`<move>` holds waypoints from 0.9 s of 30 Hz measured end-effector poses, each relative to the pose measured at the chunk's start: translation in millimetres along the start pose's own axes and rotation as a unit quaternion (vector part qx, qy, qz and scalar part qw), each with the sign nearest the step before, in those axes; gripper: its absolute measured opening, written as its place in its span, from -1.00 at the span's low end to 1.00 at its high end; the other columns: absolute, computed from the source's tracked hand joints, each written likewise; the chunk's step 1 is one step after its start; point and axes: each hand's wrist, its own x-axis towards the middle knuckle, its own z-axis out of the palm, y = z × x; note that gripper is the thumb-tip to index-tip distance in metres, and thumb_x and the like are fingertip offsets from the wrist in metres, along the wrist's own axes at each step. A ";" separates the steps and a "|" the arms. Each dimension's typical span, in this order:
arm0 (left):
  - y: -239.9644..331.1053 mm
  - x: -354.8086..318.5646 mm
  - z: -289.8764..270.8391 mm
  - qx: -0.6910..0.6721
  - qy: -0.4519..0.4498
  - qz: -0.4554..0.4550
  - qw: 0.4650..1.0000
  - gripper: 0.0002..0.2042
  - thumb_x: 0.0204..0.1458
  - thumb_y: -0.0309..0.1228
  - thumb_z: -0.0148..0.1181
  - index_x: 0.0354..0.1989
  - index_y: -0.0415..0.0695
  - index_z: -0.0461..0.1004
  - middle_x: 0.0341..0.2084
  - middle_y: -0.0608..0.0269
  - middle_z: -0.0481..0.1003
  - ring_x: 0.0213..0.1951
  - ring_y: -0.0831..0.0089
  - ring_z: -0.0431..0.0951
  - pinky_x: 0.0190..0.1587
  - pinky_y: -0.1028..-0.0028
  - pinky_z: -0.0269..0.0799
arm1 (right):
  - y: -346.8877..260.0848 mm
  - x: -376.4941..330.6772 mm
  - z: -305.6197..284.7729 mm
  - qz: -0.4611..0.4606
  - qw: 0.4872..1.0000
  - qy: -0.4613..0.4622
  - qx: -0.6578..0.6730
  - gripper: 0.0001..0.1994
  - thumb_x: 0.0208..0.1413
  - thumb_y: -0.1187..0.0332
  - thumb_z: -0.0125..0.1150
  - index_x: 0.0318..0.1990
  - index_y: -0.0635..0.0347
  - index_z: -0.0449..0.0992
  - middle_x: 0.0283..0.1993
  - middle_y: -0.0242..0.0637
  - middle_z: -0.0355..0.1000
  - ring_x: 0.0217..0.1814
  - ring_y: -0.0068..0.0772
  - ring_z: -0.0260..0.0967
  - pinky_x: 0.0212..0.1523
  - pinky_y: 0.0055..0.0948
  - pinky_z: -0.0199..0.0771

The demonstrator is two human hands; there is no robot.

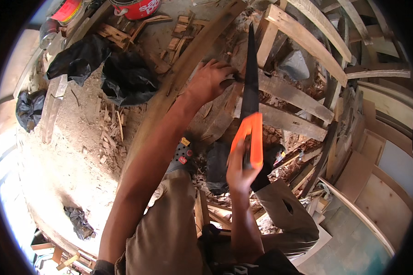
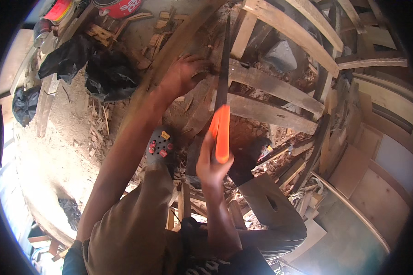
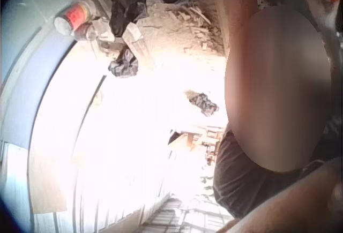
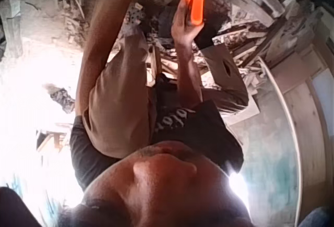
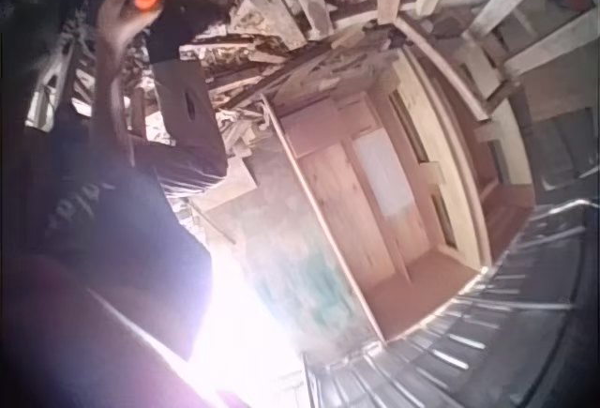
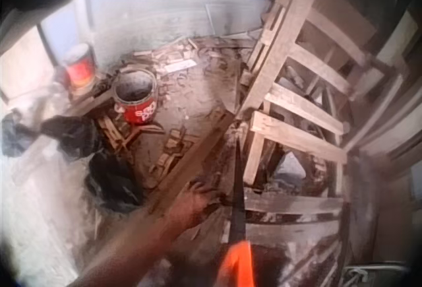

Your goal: The person sits on the floor and uses a hand saw and a hammer to dismantle a wooden frame. They saw through a wooden plank and then use the hammer to pry and separate the pieces.

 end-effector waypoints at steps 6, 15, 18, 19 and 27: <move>8.7 13.2 1.5 -0.028 0.046 0.045 0.998 -0.69 0.02 -0.33 0.30 -0.05 -0.08 0.52 -0.16 0.15 0.53 -0.04 0.09 0.49 -0.01 0.17 0.41 | -34.4 -24.3 -42.0 -0.023 0.994 -0.063 -0.087 -0.58 0.26 0.36 0.21 0.20 0.28 0.31 -0.29 -0.37 0.42 -0.47 -0.73 0.30 -0.54 -0.66 0.29; -0.7 9.5 2.7 -0.042 0.061 0.035 0.997 -0.70 0.03 -0.28 0.28 -0.08 -0.09 0.54 -0.14 0.17 0.53 -0.05 0.14 0.49 -0.01 0.18 0.40 | -62.9 -58.7 -49.3 0.009 0.984 -0.081 -0.156 -0.70 0.19 0.65 0.07 0.08 0.56 0.43 0.10 -0.03 0.49 0.03 -0.33 0.53 -0.03 -0.47 0.49; 6.7 9.8 6.4 -0.064 0.073 0.036 0.995 -0.72 0.02 -0.29 0.28 -0.10 -0.09 0.55 -0.18 0.16 0.54 -0.09 0.11 0.50 -0.04 0.19 0.42 | -71.3 -64.1 -50.9 -0.014 0.988 -0.042 -0.151 -0.69 0.22 0.59 0.10 0.10 0.51 0.41 -0.01 -0.11 0.51 -0.19 -0.45 0.49 -0.25 -0.54 0.44; 9.6 11.3 7.9 -0.069 0.073 0.035 0.994 -0.72 0.01 -0.30 0.29 -0.10 -0.10 0.55 -0.19 0.15 0.54 -0.09 0.11 0.50 -0.04 0.19 0.42 | -67.1 -45.8 -38.5 -0.032 0.995 -0.018 -0.092 -0.70 0.24 0.55 0.11 0.11 0.44 0.40 -0.08 -0.19 0.51 -0.30 -0.57 0.43 -0.37 -0.61 0.39; 4.7 13.0 2.7 -0.052 0.093 0.057 0.993 -0.72 -0.01 -0.32 0.32 -0.12 -0.12 0.56 -0.21 0.10 0.56 -0.10 0.07 0.52 -0.04 0.17 0.43 | -61.8 -36.4 -27.5 -0.007 0.991 -0.027 -0.128 -0.81 0.21 0.53 0.15 -0.08 0.49 0.51 -0.43 -0.34 0.47 -0.36 -0.68 0.40 -0.39 -0.55 0.38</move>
